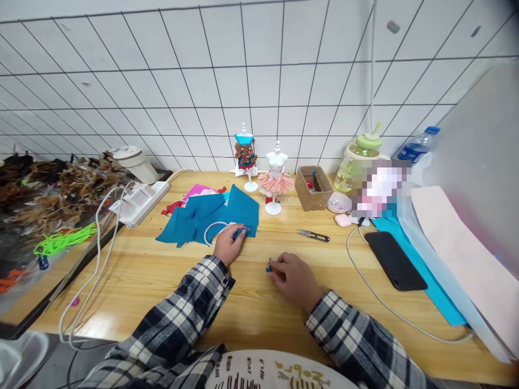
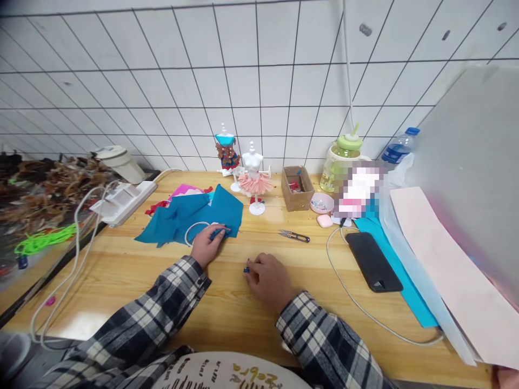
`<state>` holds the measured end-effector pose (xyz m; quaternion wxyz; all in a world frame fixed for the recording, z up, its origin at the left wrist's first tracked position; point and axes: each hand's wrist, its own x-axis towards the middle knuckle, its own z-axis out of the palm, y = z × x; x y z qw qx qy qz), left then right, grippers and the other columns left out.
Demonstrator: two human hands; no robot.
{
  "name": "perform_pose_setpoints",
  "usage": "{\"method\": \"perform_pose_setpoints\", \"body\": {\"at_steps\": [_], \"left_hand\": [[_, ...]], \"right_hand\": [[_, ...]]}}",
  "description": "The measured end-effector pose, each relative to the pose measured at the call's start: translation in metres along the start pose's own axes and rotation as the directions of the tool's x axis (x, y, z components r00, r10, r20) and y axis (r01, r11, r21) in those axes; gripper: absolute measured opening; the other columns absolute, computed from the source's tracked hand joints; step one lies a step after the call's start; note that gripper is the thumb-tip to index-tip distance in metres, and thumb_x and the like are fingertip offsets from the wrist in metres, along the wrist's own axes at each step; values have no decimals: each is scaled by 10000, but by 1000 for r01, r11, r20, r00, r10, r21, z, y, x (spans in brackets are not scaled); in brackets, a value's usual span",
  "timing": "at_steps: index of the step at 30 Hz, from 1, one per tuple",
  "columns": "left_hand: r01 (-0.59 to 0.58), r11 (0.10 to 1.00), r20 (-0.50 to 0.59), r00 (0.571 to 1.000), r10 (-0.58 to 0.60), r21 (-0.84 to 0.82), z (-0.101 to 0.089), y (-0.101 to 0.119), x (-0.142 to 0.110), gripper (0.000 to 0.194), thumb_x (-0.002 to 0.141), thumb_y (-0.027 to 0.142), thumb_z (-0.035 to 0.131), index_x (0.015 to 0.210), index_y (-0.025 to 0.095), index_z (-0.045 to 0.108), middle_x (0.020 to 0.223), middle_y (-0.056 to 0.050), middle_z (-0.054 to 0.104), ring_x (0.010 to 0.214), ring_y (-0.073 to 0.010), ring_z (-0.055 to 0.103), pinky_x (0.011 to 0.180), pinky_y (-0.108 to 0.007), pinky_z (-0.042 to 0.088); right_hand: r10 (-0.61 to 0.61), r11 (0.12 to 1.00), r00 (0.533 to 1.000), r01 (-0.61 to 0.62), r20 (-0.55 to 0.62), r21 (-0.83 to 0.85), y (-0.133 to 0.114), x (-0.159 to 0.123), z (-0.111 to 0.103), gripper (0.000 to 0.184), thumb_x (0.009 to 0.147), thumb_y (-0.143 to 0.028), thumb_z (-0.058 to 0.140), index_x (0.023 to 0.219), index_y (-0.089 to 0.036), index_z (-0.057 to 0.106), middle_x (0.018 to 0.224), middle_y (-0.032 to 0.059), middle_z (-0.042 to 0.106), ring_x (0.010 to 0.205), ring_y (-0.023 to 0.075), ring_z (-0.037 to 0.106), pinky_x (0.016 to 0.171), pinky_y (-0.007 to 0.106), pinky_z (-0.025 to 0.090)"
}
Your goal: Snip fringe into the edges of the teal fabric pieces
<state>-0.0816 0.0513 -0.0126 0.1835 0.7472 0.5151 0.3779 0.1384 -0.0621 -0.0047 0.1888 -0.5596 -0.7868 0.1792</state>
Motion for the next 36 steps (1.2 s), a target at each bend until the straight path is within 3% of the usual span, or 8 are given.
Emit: {"method": "perform_pose_setpoints", "body": {"at_steps": [5, 12, 19, 22, 25, 29, 32, 36], "left_hand": [[-4, 1000, 7, 1000, 4, -5, -1, 3, 0, 234, 899, 356, 531, 920, 217, 717, 1017, -65, 740, 985, -224, 668, 906, -374, 521], [-3, 1000, 5, 1000, 3, 1, 0, 0, -1, 238, 900, 361, 531, 930, 214, 716, 1017, -66, 742, 1003, -227, 667, 925, -380, 515], [-12, 1000, 0, 1000, 12, 15, -2, -1, -3, 247, 906, 366, 521, 927, 223, 722, 1025, -66, 744, 1014, -237, 668, 925, -396, 518], [-13, 1000, -22, 1000, 13, 1, -4, -2, -4, 244, 905, 366, 522, 917, 222, 720, 1014, -68, 743, 1004, -231, 671, 921, -389, 519], [-6, 1000, -27, 1000, 6, -7, -4, -3, -4, 246, 909, 364, 515, 918, 220, 714, 1010, -68, 740, 982, -228, 673, 902, -383, 523], [-33, 999, 8, 999, 33, -7, -2, -3, 0, 229, 902, 370, 528, 923, 216, 697, 986, -72, 738, 944, -226, 674, 859, -366, 532], [-39, 999, 19, 999, 39, -3, -2, -4, 2, 228, 906, 371, 524, 925, 215, 689, 984, -73, 735, 938, -226, 671, 849, -365, 528], [-14, 1000, 9, 1000, 14, -7, -3, -7, 3, 230, 914, 372, 514, 928, 219, 686, 984, -67, 730, 933, -222, 668, 844, -367, 524]], "right_hand": [[80, 996, 997, -80, 4, -33, -6, 5, 0, 207, 896, -385, 622, 1017, -258, 731, 976, 35, 667, 951, 190, 596, 863, 297, 443], [214, 976, 977, -214, -2, -43, -14, 16, -3, 206, 953, -348, 535, 879, -252, 702, 973, 3, 688, 880, 166, 637, 715, 270, 431], [180, 963, 983, -171, 27, -207, -20, 25, 11, 187, 992, -227, 425, 955, -198, 606, 998, 72, 645, 864, 187, 643, 667, 279, 436], [185, 970, 983, -181, 10, -163, -15, 25, 7, 153, 982, -185, 421, 945, -201, 568, 1000, 72, 652, 847, 184, 651, 654, 277, 439], [258, 964, 964, -252, -69, 89, 1, 28, -21, 152, 974, -218, 413, 902, -222, 547, 869, 22, 694, 761, 165, 660, 642, 261, 438], [348, 892, 914, -254, -210, 373, 43, 55, -85, 131, 918, -260, 445, 860, -228, 559, 797, -3, 721, 649, 145, 657, 625, 256, 470], [379, 908, 855, -268, -355, 323, 81, 92, -126, 114, 868, -279, 520, 922, -214, 596, 797, 14, 734, 715, 163, 683, 662, 268, 490], [401, 916, 817, -373, -415, 150, 120, 137, -150, 221, 901, -211, 455, 1062, -197, 606, 893, 39, 753, 811, 156, 695, 716, 258, 486]]}}
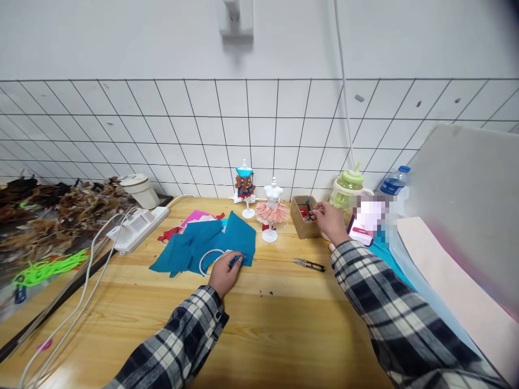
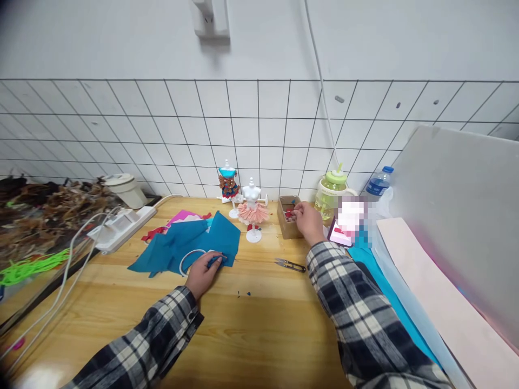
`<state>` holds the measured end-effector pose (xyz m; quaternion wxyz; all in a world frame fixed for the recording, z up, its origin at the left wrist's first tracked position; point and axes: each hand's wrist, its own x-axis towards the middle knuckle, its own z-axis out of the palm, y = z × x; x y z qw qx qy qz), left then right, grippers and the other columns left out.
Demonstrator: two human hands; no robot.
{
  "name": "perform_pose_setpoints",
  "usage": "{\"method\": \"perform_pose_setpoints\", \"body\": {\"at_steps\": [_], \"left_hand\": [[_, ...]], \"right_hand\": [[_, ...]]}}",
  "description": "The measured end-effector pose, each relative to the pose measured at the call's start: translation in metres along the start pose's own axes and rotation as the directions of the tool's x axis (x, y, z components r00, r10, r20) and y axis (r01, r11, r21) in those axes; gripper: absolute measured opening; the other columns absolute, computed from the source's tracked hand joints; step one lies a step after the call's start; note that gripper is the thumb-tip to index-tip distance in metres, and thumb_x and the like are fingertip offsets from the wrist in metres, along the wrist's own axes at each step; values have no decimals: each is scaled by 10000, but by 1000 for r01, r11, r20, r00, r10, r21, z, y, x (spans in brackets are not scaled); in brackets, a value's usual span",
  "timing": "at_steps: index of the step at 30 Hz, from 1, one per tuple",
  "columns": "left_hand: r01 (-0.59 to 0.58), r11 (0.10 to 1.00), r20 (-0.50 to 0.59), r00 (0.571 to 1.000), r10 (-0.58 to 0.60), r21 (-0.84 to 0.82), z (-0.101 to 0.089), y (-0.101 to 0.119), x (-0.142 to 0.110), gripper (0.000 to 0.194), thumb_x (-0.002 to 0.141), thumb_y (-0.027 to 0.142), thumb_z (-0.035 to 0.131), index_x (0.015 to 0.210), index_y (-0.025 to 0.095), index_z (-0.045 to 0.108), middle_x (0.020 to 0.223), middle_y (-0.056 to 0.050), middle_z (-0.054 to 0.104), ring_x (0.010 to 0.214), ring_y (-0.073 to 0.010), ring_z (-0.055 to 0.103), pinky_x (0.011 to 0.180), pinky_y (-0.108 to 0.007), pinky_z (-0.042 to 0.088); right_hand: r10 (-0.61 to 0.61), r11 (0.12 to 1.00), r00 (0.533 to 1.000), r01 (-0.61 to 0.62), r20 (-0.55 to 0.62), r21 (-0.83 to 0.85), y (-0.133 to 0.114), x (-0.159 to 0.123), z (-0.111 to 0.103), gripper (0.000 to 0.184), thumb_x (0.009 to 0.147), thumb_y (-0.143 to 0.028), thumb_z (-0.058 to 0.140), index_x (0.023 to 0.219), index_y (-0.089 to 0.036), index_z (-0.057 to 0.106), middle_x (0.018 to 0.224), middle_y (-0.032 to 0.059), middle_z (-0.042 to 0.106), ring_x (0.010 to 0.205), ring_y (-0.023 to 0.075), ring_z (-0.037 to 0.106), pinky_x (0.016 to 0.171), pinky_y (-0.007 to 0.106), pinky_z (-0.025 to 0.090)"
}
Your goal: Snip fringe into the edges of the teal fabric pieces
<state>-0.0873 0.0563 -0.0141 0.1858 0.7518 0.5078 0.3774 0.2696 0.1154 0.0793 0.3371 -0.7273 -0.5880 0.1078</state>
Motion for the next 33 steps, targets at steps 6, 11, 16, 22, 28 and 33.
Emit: {"method": "perform_pose_setpoints", "body": {"at_steps": [6, 11, 16, 22, 28, 33], "left_hand": [[-10, 1000, 3, 1000, 10, 1, 0, -1, -1, 215, 913, 358, 517, 916, 219, 680, 968, -78, 724, 931, -227, 665, 846, -374, 525], [-34, 999, 1, 999, 34, 8, 0, 0, 0, 221, 919, 351, 498, 905, 233, 684, 971, -83, 724, 939, -233, 667, 845, -379, 527], [-32, 999, -2, 999, 32, 17, 1, -2, 0, 218, 922, 350, 501, 914, 228, 682, 983, -80, 723, 947, -232, 660, 857, -379, 519], [-26, 999, -6, 1000, 26, 19, 2, -2, -1, 228, 922, 361, 496, 919, 225, 680, 970, -80, 722, 935, -234, 659, 849, -379, 517], [-5, 1000, -14, 1000, 6, 16, 2, 0, -1, 228, 917, 368, 506, 927, 225, 683, 968, -67, 727, 931, -226, 663, 847, -368, 516], [1, 1000, 5, 1000, -1, 21, 2, 2, 0, 221, 917, 356, 512, 917, 222, 688, 968, -62, 728, 930, -223, 659, 840, -360, 510]], "right_hand": [[-65, 979, 996, 74, 53, -189, 1, 31, 10, 274, 868, -189, 533, 1098, -210, 681, 1003, 96, 744, 944, 226, 669, 786, 307, 460], [-96, 946, 993, 111, 65, -306, -2, 33, 9, 269, 870, -410, 577, 920, -232, 772, 879, 125, 734, 978, 291, 636, 864, 400, 436], [-124, 939, 991, 133, 49, -316, 1, 32, 8, 358, 915, -285, 482, 1203, -258, 692, 1066, 118, 727, 1070, 287, 615, 923, 423, 421], [-181, 968, 983, 176, -10, -177, 5, 19, -5, 389, 913, -240, 468, 1254, -211, 654, 1148, 75, 713, 1068, 227, 616, 930, 343, 442], [-333, 924, 941, 339, 63, -179, -13, -93, 15, 393, 980, -355, 385, 1098, -215, 733, 914, 103, 719, 890, 242, 591, 845, 367, 428], [-426, 880, 814, 474, 396, -29, -24, -205, 50, 346, 976, -277, 418, 1205, -279, 677, 1117, 72, 694, 1035, 227, 570, 922, 374, 404]]}}
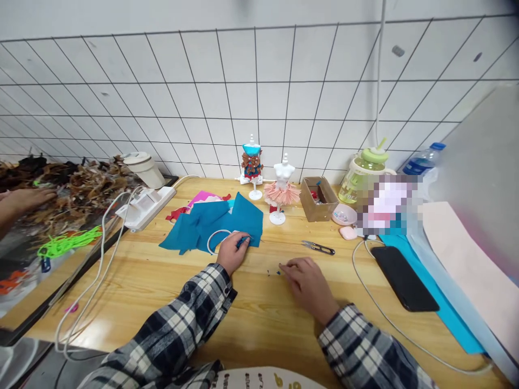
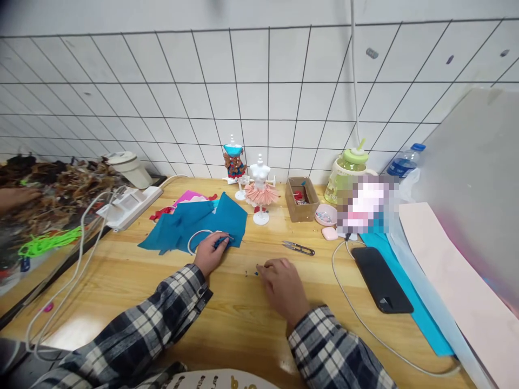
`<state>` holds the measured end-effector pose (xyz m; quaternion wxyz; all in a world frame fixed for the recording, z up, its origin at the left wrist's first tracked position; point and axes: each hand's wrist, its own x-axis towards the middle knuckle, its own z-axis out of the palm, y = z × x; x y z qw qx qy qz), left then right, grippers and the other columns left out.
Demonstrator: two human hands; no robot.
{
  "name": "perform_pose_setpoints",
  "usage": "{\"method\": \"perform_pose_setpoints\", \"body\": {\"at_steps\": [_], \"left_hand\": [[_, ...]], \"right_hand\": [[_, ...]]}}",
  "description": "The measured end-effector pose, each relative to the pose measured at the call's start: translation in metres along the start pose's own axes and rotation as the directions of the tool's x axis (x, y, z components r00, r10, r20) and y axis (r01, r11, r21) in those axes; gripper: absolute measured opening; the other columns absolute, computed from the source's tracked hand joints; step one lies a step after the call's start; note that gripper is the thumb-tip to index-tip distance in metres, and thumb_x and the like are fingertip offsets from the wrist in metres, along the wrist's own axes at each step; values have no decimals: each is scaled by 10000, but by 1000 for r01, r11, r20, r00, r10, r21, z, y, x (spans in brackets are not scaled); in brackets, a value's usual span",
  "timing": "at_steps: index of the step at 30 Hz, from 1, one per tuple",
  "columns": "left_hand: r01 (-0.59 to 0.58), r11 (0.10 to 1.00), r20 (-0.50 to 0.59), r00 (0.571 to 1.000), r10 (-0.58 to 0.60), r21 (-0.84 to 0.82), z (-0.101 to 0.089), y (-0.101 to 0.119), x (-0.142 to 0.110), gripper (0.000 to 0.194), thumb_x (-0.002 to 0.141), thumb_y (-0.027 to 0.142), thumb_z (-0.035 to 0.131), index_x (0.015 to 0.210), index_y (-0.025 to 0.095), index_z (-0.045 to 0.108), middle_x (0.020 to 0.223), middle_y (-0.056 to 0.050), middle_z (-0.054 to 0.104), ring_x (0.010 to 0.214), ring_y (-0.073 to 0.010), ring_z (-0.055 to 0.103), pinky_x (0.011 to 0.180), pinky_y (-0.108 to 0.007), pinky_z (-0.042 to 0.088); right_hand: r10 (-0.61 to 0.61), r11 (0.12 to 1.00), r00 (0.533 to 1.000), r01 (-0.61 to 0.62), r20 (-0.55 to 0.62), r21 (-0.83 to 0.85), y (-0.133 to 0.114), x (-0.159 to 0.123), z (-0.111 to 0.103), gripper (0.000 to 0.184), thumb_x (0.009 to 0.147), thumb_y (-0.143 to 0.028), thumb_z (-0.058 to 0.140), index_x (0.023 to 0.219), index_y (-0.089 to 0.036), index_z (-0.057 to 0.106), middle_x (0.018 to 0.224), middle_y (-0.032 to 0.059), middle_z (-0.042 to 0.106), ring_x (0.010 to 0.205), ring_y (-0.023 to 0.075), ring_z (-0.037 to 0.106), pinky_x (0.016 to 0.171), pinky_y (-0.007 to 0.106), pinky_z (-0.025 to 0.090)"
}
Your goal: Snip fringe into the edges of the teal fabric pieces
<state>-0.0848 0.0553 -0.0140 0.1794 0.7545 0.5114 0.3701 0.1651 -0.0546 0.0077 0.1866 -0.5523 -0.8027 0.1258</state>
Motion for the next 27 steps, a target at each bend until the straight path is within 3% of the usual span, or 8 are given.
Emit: {"method": "perform_pose_setpoints", "body": {"at_steps": [3, 6, 8, 13, 17, 27], "left_hand": [[3, 1000, -6, 1000, -4, -12, 0, 1, -1, 223, 917, 358, 512, 920, 220, 687, 969, -64, 729, 932, -223, 659, 846, -360, 509], [7, 1000, -15, 1000, -7, -17, 1, 1, -1, 222, 915, 362, 518, 927, 219, 687, 987, -66, 730, 940, -225, 660, 852, -361, 509], [14, 1000, -17, 1000, -15, -13, 1, 2, -1, 225, 913, 366, 519, 927, 220, 690, 993, -65, 731, 944, -225, 662, 855, -359, 510], [18, 1000, -12, 1000, -18, -5, 1, 3, -1, 237, 909, 370, 518, 931, 215, 697, 993, -68, 731, 943, -230, 663, 853, -358, 512], [23, 1000, -20, 1000, -23, 8, 1, 5, -1, 240, 908, 370, 518, 942, 209, 693, 989, -70, 733, 937, -229, 662, 848, -363, 510], [28, 1000, -40, 999, -28, 2, 1, 3, -2, 225, 908, 344, 526, 942, 200, 695, 981, -65, 733, 935, -219, 666, 828, -339, 511]], "right_hand": [[24, 999, 999, -23, 24, -49, -16, -22, 14, 419, 951, -312, 468, 1357, -260, 555, 1461, 58, 492, 1314, 283, 410, 1094, 487, 255], [36, 996, 998, -31, 57, -84, -22, -28, 15, 453, 968, -364, 432, 1403, -259, 497, 1535, 44, 391, 1393, 300, 316, 1130, 557, 146], [37, 996, 997, -32, 64, -84, -24, -25, 15, 445, 978, -383, 412, 1395, -256, 502, 1531, 44, 398, 1386, 299, 326, 1122, 556, 160], [119, 991, 993, -118, 3, -62, -26, -2, 15, 293, 973, -369, 465, 1142, -258, 677, 1318, 56, 614, 1132, 259, 521, 955, 453, 352], [121, 989, 992, -123, -21, -87, -28, 15, 17, 254, 902, -443, 597, 906, -218, 713, 1101, 64, 679, 1002, 252, 550, 846, 411, 375], [133, 991, 990, -133, -35, 20, -24, 19, 29, 109, 927, -223, 580, 853, -205, 657, 926, 32, 667, 875, 200, 586, 777, 335, 396]]}}
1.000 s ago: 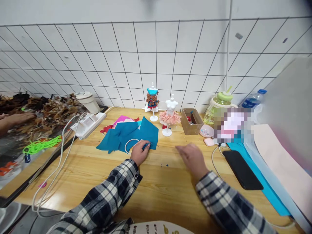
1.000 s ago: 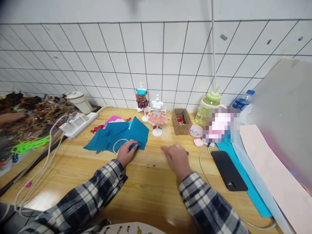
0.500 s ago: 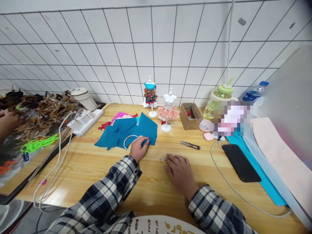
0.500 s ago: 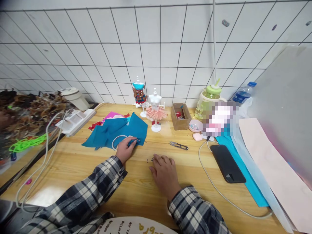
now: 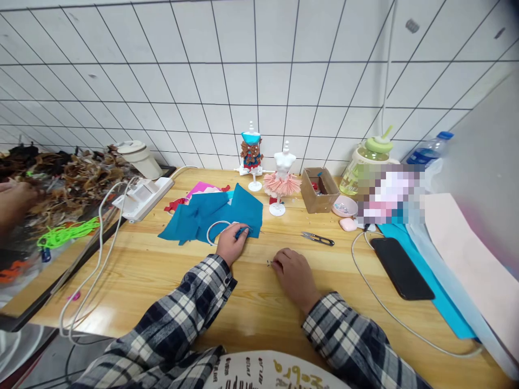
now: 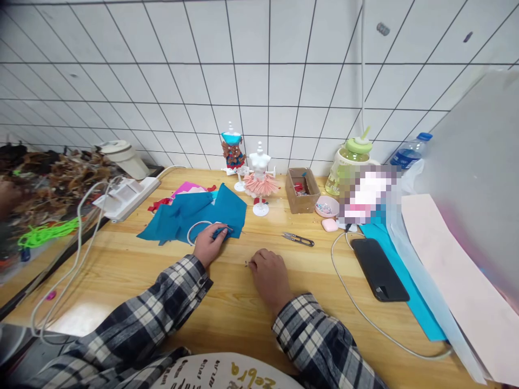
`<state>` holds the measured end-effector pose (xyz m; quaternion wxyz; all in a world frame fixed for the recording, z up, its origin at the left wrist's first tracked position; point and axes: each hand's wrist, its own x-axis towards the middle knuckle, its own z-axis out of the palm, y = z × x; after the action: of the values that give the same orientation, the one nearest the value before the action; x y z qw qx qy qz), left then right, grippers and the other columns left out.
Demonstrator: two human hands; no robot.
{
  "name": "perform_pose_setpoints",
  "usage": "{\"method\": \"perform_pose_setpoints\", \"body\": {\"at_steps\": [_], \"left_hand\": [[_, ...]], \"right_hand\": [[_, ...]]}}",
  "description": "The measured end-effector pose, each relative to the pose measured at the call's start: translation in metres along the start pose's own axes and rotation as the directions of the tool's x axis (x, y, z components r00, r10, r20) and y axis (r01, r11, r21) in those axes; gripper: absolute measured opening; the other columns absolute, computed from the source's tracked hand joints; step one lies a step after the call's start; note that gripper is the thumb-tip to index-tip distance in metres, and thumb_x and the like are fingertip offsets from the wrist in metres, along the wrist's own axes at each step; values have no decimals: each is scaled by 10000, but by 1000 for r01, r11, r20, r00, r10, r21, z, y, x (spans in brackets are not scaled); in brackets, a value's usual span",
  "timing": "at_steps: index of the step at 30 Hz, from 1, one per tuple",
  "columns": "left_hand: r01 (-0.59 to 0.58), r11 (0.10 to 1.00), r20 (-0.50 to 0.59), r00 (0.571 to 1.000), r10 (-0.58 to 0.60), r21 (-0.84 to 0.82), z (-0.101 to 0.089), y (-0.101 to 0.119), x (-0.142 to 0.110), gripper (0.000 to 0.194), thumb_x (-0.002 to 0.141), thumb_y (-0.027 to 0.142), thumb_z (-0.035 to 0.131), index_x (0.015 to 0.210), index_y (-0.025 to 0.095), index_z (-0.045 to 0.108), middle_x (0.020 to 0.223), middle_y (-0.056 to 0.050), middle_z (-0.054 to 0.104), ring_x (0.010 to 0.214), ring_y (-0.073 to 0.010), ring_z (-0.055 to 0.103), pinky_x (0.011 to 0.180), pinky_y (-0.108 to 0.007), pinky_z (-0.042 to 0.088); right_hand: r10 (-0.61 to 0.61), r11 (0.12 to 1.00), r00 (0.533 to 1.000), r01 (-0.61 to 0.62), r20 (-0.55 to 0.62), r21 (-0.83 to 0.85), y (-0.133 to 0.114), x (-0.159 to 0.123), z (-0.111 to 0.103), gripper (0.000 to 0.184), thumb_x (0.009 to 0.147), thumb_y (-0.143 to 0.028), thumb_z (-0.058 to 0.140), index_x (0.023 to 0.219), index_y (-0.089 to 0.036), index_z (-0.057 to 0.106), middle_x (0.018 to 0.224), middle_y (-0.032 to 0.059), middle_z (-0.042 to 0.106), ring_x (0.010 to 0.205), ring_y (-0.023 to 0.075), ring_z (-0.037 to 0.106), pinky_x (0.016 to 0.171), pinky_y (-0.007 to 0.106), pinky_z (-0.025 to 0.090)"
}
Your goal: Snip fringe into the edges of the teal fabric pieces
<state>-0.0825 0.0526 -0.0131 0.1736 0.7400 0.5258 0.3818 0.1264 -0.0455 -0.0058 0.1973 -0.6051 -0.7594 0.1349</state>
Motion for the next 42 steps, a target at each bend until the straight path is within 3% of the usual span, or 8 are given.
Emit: {"method": "perform_pose_setpoints", "body": {"at_steps": [5, 10, 19, 28, 36, 42], "left_hand": [[-1, 1000, 4, 1000, 1, -5, 1, -1, 0, 226, 909, 349, 529, 941, 198, 694, 986, -66, 734, 933, -218, 665, 833, -344, 508], [-4, 1000, 1, 1000, 4, -7, 1, 1, 0, 222, 905, 343, 531, 931, 195, 694, 973, -65, 733, 921, -210, 664, 844, -332, 510], [-6, 1000, -3, 1000, 6, -5, 1, 0, 0, 218, 900, 342, 534, 926, 198, 696, 962, -63, 734, 917, -212, 664, 843, -334, 514], [-5, 1000, 6, 1000, 5, -1, 1, 2, 0, 231, 899, 355, 525, 926, 200, 694, 963, -70, 733, 914, -218, 665, 849, -350, 512], [13, 1000, 3, 1000, -13, 5, -1, 3, -3, 234, 898, 357, 520, 927, 205, 695, 964, -60, 737, 919, -214, 662, 851, -340, 512], [8, 1000, 8, 1000, -8, -3, -2, 3, -3, 237, 905, 356, 515, 929, 201, 693, 968, -67, 731, 927, -216, 659, 860, -348, 506]], "right_hand": [[-50, 995, 996, 56, -69, 84, 7, 2, 4, 108, 925, -134, 543, 872, -180, 625, 937, 54, 646, 872, 201, 569, 797, 323, 430], [-172, 981, 982, 178, -75, 84, 3, 4, 5, 95, 915, -239, 608, 946, -220, 695, 957, 43, 671, 897, 203, 568, 843, 342, 431], [-131, 991, 991, 131, 3, 38, 3, 1, -1, 143, 918, -320, 609, 969, -284, 737, 961, 16, 689, 904, 188, 579, 834, 341, 404], [-19, 993, 999, 22, 31, -117, -14, 16, 15, 120, 947, -210, 515, 903, -197, 626, 938, 61, 629, 875, 213, 574, 732, 329, 396], [90, 979, 977, -51, -194, 198, 14, 4, 2, 226, 1012, -263, 312, 913, -206, 507, 920, 57, 553, 847, 199, 538, 757, 325, 425], [131, 936, 943, -16, -307, 353, 19, 4, -10, 236, 998, -281, 283, 856, -225, 463, 856, 40, 535, 825, 198, 519, 759, 334, 422]]}}
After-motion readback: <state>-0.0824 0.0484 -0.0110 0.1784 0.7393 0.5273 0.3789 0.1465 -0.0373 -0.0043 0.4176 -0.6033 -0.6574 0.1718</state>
